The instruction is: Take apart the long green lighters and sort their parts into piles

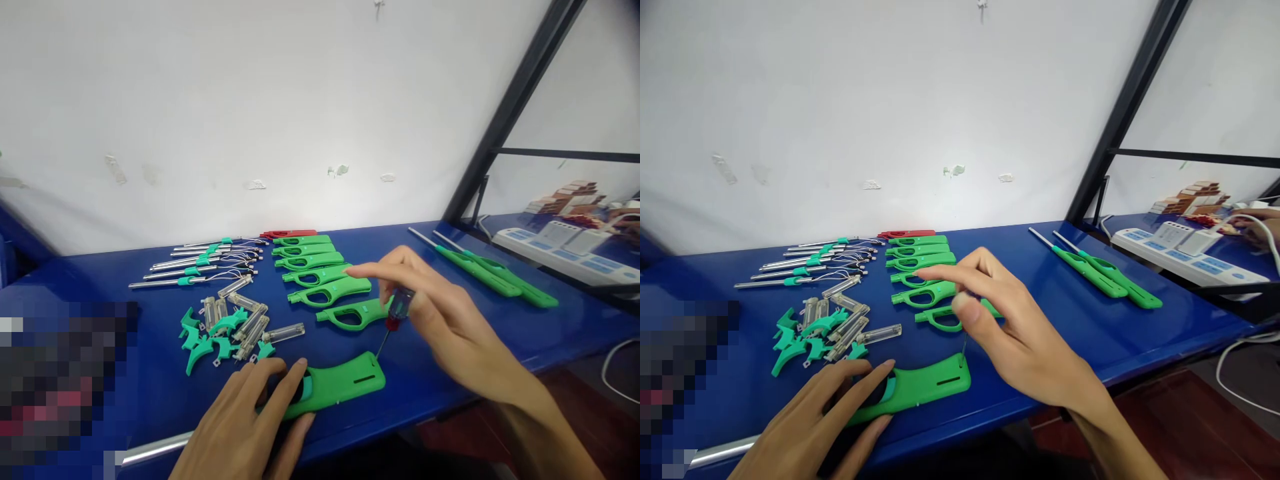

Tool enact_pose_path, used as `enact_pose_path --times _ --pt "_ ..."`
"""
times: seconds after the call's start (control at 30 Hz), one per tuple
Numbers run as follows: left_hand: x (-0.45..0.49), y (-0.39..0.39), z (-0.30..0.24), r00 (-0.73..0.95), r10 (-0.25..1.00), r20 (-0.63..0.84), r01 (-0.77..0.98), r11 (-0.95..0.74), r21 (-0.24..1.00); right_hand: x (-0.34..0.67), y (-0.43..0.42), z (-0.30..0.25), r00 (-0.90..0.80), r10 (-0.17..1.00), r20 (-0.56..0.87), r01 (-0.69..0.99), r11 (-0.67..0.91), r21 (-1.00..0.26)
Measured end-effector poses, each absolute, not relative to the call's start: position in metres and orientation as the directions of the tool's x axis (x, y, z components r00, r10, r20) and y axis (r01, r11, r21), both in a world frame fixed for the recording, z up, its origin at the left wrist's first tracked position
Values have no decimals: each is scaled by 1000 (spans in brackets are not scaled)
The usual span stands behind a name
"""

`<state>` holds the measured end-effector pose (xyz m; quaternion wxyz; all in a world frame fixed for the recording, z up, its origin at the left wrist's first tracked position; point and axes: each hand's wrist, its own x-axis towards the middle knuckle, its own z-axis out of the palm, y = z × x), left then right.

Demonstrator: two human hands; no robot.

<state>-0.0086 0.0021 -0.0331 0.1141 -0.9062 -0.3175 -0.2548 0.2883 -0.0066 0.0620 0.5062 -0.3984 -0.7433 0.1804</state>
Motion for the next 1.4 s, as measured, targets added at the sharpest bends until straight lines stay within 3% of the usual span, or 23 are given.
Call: enact_pose_path --times 0.17,0.3,0.47,0.6,0.87,1.0,1.1,1.4 --pt "-9 -1 -29 657 550 516 642 -766 0 291 -18 72 -174 808 562 475 569 -671" --pt "-8 -3 -29 649 564 511 649 -760 16 297 -19 76 -141 816 561 329 573 -751" --pt "-7 -3 -29 650 556 518 649 -760 2 297 -20 76 -265 797 543 264 601 -754" --pt "-4 -2 -25 633 540 555 653 -758 -6 292 -20 77 -185 807 561 318 589 -743" --pt "0 -4 -21 625 522 581 648 -761 -14 296 -15 73 -133 841 525 221 541 -811" --pt "0 -3 -22 631 534 563 649 -761 -5 289 -15 71 -164 800 578 193 600 -776" --pt "-1 -3 -24 633 544 551 646 -763 10 285 -14 70 -85 777 623 215 625 -750" --pt "-1 -3 -24 647 533 545 618 -785 35 292 -14 73 -133 787 603 266 614 -743"
